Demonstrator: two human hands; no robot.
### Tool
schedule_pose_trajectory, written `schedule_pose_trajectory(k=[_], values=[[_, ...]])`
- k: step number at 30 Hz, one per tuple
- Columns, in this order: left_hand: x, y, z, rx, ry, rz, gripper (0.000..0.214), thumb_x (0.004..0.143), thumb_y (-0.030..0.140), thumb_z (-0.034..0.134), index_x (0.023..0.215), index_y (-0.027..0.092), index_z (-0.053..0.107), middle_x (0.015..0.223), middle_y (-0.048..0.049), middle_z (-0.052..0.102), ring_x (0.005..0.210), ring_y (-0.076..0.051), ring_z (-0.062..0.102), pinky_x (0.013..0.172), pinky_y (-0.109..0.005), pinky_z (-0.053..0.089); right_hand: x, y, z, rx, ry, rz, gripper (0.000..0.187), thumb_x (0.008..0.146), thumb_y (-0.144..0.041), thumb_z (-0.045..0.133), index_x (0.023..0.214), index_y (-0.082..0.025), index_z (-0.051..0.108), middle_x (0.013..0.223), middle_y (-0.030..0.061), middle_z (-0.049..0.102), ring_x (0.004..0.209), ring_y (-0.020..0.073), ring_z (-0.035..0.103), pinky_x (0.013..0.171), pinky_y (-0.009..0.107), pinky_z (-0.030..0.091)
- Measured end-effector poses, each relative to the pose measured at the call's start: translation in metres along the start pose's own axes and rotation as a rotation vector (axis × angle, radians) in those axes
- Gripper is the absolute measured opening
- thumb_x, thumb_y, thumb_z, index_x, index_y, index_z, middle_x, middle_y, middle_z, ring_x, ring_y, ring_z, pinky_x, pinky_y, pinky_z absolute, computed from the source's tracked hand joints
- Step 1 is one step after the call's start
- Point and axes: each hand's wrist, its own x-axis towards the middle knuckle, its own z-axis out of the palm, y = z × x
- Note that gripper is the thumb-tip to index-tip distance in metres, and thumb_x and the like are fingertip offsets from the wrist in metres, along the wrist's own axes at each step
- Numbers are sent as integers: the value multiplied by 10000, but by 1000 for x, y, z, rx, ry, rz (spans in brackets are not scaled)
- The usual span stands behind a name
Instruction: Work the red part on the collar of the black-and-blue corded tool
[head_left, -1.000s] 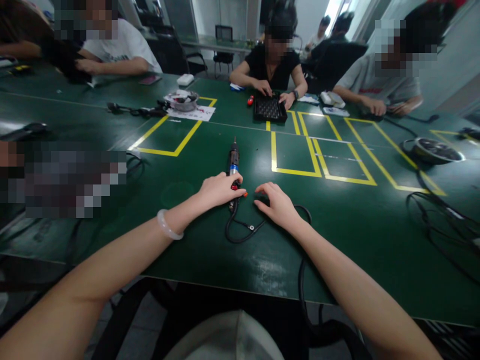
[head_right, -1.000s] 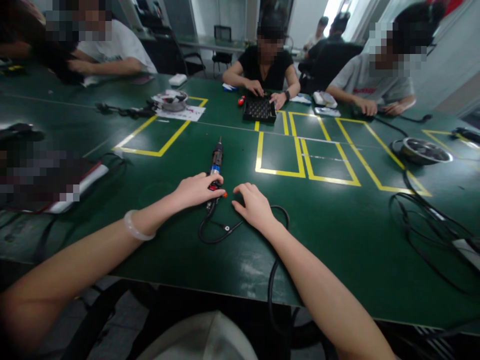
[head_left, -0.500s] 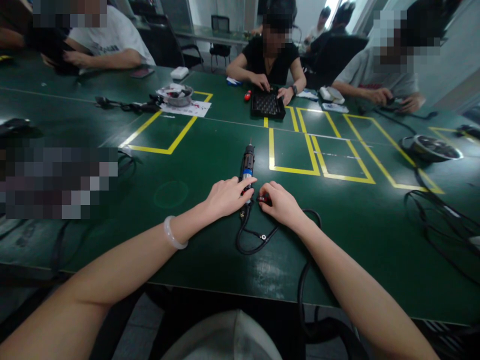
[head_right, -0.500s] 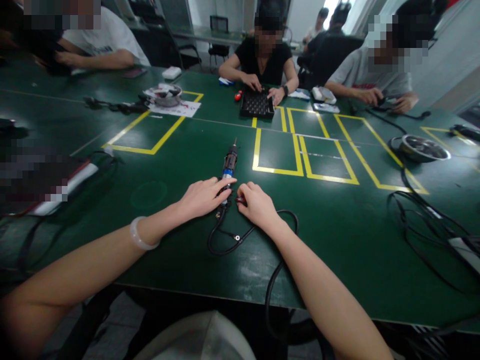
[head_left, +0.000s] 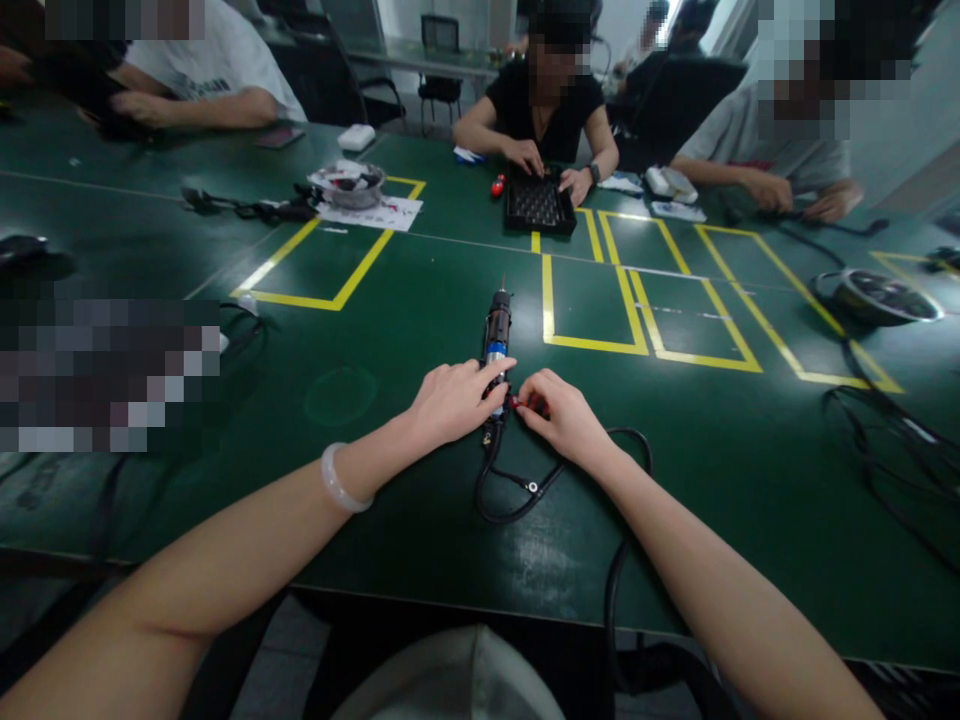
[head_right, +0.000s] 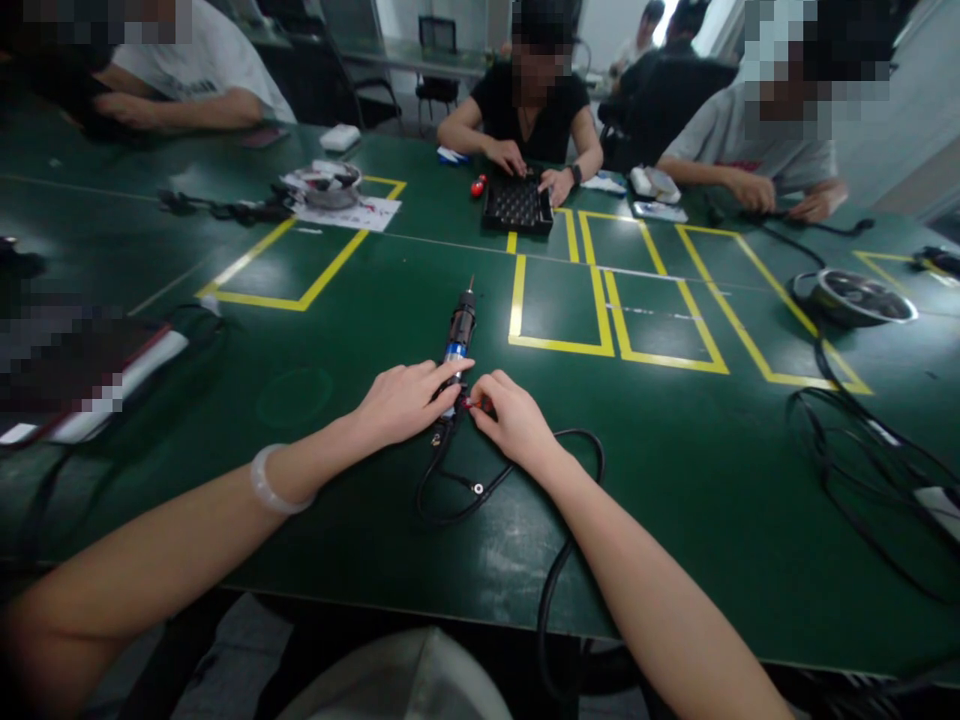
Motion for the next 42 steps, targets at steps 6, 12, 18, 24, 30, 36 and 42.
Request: schedule_pose_trajectory(k=[6, 12, 18, 24, 30, 36, 42], values=[[-2, 1, 1, 2, 15, 10, 522, 1041, 463, 286, 1539, 357, 398, 1161, -100, 685, 1016, -292, 679, 857, -401, 481, -2, -1, 4, -28, -9, 17, 79, 884, -155, 570, 862, -225, 541, 890, 17, 524, 775, 168, 540, 729, 291, 446], [-3, 0, 1, -8, 7, 20, 568, 1028, 541, 293, 1556, 348, 375, 1202, -112, 667, 1055, -299, 667, 879, -402, 475, -3, -2, 1, 70, -4, -2, 88, 877, -161, 567, 919, -222, 614, 1010, 52, 600, 875, 175, 598, 789, 307, 495], [-3, 0, 1, 12, -5, 15, 596, 1009, 559, 337, 1564, 344, 363, 1187, -116, 667, 1032, -311, 676, 873, -418, 490, -2, -2, -2, 211, 33, 88, 96, 856, -178, 561, 922, -208, 625, 867, 16, 672, 775, 154, 636, 728, 287, 503], [-2, 3, -4, 24, -19, -16, 565, 994, 517, 386, 1537, 360, 394, 1196, -98, 673, 1024, -302, 680, 883, -414, 498, -2, 1, 1, 239, 64, 126, 49, 859, -206, 561, 896, -209, 594, 783, -6, 646, 718, 144, 613, 678, 270, 478], [0, -3, -6, 36, -31, -9, 540, 980, 510, 387, 1501, 371, 429, 1173, -82, 684, 986, -303, 686, 855, -405, 501, 0, 0, -5, 210, 125, 122, 59, 875, -214, 550, 878, -207, 608, 786, 4, 650, 700, 145, 604, 669, 277, 467], [-2, -24, -8, 140, -31, 16, 521, 974, 423, 383, 1490, 389, 446, 1106, -72, 668, 930, -274, 674, 838, -380, 491, 0, 2, -9, 245, 180, 115, 62, 880, -219, 543, 876, -198, 602, 799, 15, 661, 705, 150, 624, 676, 289, 475], [-4, -63, -11, 176, -43, -42, 540, 973, 459, 353, 1504, 398, 427, 1125, -69, 652, 920, -268, 657, 825, -372, 484, -1, 5, -9, 242, 210, 120, 61, 883, -217, 550, 883, -202, 609, 812, 15, 668, 728, 151, 630, 711, 302, 488]])
